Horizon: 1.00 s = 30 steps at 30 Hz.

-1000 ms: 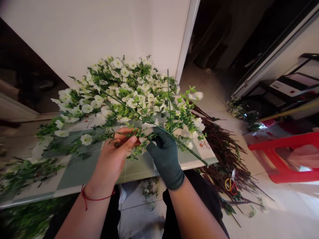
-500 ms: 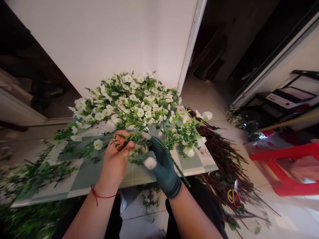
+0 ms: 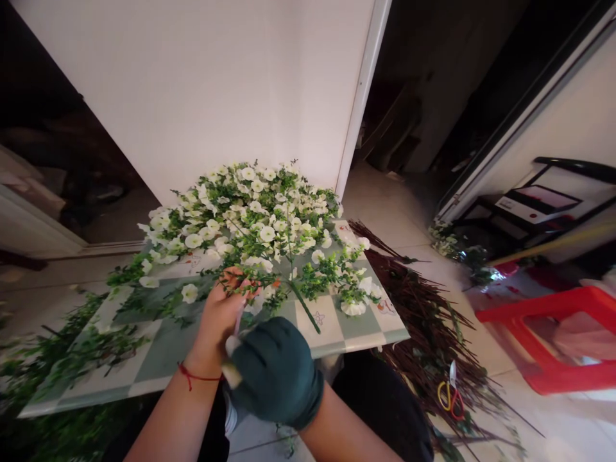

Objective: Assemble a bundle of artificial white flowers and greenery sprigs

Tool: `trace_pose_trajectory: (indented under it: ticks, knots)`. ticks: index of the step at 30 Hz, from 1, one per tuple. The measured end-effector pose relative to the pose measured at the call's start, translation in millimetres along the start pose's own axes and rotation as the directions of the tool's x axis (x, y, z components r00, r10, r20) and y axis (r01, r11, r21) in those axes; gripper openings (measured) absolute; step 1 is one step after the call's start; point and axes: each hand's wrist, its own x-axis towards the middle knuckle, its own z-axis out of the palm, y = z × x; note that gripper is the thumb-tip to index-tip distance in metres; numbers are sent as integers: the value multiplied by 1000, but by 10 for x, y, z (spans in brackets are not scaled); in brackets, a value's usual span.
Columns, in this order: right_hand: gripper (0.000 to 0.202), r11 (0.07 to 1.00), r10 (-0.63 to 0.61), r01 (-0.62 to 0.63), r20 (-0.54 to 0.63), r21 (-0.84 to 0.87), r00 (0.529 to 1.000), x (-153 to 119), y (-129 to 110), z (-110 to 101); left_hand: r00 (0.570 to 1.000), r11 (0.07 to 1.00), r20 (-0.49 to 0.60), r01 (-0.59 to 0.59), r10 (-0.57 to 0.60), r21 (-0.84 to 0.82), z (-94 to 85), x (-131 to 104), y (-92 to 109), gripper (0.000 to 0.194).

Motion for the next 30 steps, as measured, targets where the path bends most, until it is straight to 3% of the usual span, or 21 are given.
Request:
trace_pose_trajectory:
  ticks: [1,3,4,7,12,17,23,28,30]
  knots:
    - [21,999,-32,34,-57,33,998,44,-68,-87,1000,1000,1,-1,1,-2,-6,11,5,45]
    - [23,997,51,-46,-89,64,995,148,-176,-304,1000,1000,16,-13,13,-1,-12,13,33,44]
    - [26,985,165,-159,-112,61,980,203,-206,-414,999,1000,27,-21,21,3,-11,3,51,42]
    - [31,875,476,-484,-169,-5,863,335,-179,-629,997,999,67,-46,46,10,15,-52,102,40]
    - [33,759,627,-639,-124,-125,769,314,66,-489,984,994,153,-100,92,41,92,-177,133,40]
    - [27,650,747,-756,-121,-78,654,278,167,-380,968,986,217,-148,129,76,137,-257,154,33]
    - [10,661,743,-751,-129,-17,657,446,146,-628,961,984,230,-170,152,60,224,-305,206,33]
    - [14,736,610,-675,-391,-44,690,374,-88,-747,955,985,269,-152,126,78,323,-448,324,33]
    - [23,779,557,-626,-429,-26,711,323,-94,-742,959,982,250,-159,131,97,329,-479,415,30]
